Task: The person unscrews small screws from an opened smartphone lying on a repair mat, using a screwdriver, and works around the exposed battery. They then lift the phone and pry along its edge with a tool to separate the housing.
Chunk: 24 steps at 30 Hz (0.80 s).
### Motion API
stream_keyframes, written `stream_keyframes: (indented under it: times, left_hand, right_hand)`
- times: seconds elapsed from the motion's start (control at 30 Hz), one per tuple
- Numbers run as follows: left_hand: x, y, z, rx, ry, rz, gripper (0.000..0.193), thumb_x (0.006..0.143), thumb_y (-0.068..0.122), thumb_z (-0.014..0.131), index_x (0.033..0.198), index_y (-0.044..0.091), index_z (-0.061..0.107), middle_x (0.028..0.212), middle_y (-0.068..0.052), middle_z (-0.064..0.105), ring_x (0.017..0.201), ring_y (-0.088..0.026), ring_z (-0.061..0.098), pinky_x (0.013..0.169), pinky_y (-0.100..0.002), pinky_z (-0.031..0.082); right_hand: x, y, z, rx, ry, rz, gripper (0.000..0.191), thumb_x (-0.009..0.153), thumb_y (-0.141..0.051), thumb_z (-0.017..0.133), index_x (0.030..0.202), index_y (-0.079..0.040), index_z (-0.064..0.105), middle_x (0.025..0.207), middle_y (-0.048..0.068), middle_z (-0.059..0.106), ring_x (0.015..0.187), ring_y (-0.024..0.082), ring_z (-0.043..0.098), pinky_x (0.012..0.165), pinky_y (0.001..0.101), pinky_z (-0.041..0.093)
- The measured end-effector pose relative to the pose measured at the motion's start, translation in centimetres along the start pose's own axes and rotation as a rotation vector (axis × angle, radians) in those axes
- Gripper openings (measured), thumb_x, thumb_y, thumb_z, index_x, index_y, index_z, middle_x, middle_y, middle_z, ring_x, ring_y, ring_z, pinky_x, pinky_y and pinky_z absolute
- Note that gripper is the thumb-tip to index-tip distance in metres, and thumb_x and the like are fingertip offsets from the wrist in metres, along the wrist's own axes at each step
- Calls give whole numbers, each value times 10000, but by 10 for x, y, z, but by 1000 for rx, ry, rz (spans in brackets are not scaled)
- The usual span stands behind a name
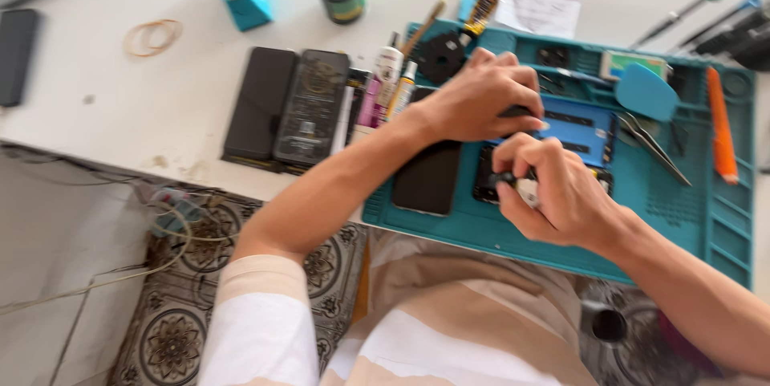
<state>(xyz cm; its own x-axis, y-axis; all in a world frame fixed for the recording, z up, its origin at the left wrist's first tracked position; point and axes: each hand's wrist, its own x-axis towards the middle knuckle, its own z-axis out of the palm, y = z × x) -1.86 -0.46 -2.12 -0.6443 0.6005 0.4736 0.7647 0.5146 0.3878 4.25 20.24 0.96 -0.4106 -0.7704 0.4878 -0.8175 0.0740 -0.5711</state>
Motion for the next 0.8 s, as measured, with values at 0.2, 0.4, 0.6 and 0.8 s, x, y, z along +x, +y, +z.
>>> stream_keyframes:
  times: [0.2, 0.4, 0.6, 0.8]
  left_hand:
    - [1, -2, 4, -27, -6, -4, 213, 954, 401, 763, 940, 192, 805, 993, 37, 667, 1017, -206, 553, 933, -429, 312]
    - [0, -3, 7, -32, 8, 5, 214, 967, 400, 758, 937, 194, 809, 992, 31, 662, 1039, -208, 556, 957, -435, 308]
    - [1, -2, 8, -39, -3, -18, 228, 970, 414, 756, 923, 199, 812, 980, 33, 660, 1031, -205, 559, 960, -434, 309]
    - [1, -3, 8, -39, -2, -14, 239, 972, 424, 754, 925, 197, 812, 991, 28, 661, 1034, -210, 556, 950, -435, 304]
  right_hand:
    - [-11, 14, 1, 76, -22, 73, 393, 859, 80, 628, 1044, -53, 308, 954, 143, 633, 692, 224, 603, 606, 340, 519]
    - [-10, 14, 2, 94, -41, 69, 391, 852, 84, 618, 1042, -54, 305, 948, 139, 633, 701, 218, 609, 605, 334, 529]
    - [-11, 14, 5, 76, -69, 95, 385, 845, 65, 634, 1026, -52, 315, 924, 122, 639, 660, 223, 604, 572, 334, 511]
    - [-11, 13, 5, 42, -60, 78, 384, 845, 50, 643, 1035, -53, 325, 934, 121, 643, 658, 223, 619, 560, 326, 509]
